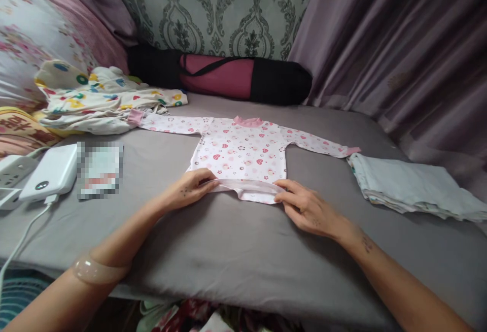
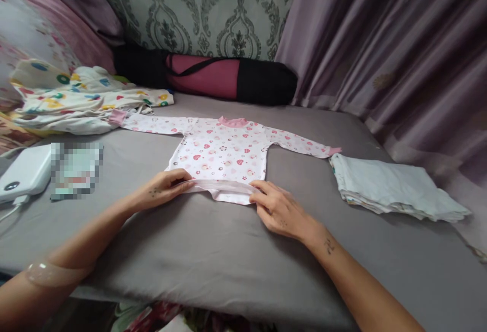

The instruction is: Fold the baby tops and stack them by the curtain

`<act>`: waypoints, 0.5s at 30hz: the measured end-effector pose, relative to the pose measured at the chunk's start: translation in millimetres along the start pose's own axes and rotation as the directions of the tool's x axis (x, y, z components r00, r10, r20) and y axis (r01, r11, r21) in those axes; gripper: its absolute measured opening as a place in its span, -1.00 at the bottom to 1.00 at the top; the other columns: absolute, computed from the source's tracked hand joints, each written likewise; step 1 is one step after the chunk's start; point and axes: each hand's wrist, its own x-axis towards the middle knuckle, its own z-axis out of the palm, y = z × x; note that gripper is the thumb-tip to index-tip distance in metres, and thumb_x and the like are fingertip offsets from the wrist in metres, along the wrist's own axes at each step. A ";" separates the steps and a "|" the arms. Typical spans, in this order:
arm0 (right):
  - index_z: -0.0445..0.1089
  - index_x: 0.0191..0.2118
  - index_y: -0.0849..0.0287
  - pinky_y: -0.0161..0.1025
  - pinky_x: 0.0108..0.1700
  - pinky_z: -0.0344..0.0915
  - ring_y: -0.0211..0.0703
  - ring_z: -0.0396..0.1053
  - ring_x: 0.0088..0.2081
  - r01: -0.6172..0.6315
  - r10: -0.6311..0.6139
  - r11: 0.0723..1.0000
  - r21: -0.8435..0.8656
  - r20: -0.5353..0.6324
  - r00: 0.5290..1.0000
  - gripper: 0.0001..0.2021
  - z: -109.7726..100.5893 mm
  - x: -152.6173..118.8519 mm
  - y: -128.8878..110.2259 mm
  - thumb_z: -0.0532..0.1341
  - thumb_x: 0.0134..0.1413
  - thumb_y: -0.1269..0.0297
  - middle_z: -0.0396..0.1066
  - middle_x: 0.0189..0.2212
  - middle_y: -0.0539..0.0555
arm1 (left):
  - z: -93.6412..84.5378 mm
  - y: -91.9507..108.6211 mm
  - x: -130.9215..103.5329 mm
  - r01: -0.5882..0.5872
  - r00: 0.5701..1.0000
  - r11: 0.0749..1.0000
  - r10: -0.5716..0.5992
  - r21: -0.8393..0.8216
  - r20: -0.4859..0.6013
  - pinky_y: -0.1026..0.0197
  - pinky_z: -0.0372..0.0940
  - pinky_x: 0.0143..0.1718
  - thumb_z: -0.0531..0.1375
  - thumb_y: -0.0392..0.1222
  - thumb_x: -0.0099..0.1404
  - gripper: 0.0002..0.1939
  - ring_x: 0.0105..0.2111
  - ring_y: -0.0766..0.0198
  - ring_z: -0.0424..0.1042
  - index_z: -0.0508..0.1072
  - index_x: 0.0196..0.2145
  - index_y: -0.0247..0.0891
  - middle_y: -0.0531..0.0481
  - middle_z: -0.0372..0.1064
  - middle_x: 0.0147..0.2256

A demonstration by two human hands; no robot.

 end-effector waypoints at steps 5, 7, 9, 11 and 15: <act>0.40 -0.07 0.15 -0.08 0.01 0.35 -0.01 0.37 0.04 0.039 -0.034 0.957 -0.287 0.025 0.999 -0.72 3.4 -10.3 1.2 0.07 0.16 0.50 0.32 0.12 0.21 | 2.5 -10.9 -15.5 -0.122 0.989 0.981 0.133 0.152 -0.067 0.18 0.26 -0.14 -0.02 0.01 0.44 -0.68 -0.19 0.21 0.34 0.42 -0.19 -0.23 -0.07 0.35 -0.20; 0.41 -0.12 0.16 -0.12 -0.03 0.36 -0.02 0.37 0.04 0.044 -0.042 0.923 -0.384 0.014 0.999 -0.74 6.4 -12.3 5.4 0.04 0.19 0.53 0.34 0.10 0.21 | 1.3 -20.2 -25.3 -0.126 0.978 0.959 0.163 0.255 -0.128 0.11 0.24 -0.04 -0.01 0.00 0.43 -0.70 -0.10 0.15 0.32 0.40 -0.09 -0.20 -0.12 0.32 -0.09; 0.41 -0.18 0.17 -0.16 -0.07 0.35 -0.04 0.38 0.02 0.041 -0.050 0.893 -0.449 -0.008 0.999 -0.77 8.7 -12.6 7.7 0.05 0.22 0.53 0.36 0.09 0.19 | -1.9 -29.1 -35.6 -0.083 0.966 0.926 0.165 0.368 -0.197 0.04 0.21 0.02 0.01 0.02 0.41 -0.68 -0.06 0.10 0.30 0.37 -0.03 -0.17 -0.15 0.29 -0.03; 0.40 -0.24 0.17 -0.17 -0.12 0.33 -0.06 0.41 -0.04 0.025 -0.056 0.871 -0.491 -0.049 0.997 -0.84 9.7 -11.2 6.8 0.08 0.25 0.47 0.39 0.06 0.17 | -6.2 -35.1 -45.4 -0.017 0.964 0.893 0.134 0.449 -0.231 0.03 0.23 0.00 0.02 0.05 0.39 -0.64 -0.08 0.07 0.32 0.35 0.01 -0.17 -0.16 0.29 -0.03; 0.38 -0.32 0.17 -0.18 -0.18 0.29 -0.07 0.42 -0.15 -0.021 -0.070 0.852 -0.523 -0.153 0.986 -0.88 10.2 -4.8 -0.4 0.14 0.26 0.34 0.44 -0.02 0.17 | -13.0 -38.9 -60.0 0.132 0.973 0.871 -0.023 0.473 -0.230 0.17 0.26 -0.26 -0.05 0.06 0.40 -0.60 -0.30 0.16 0.39 0.27 0.07 -0.18 -0.12 0.35 -0.14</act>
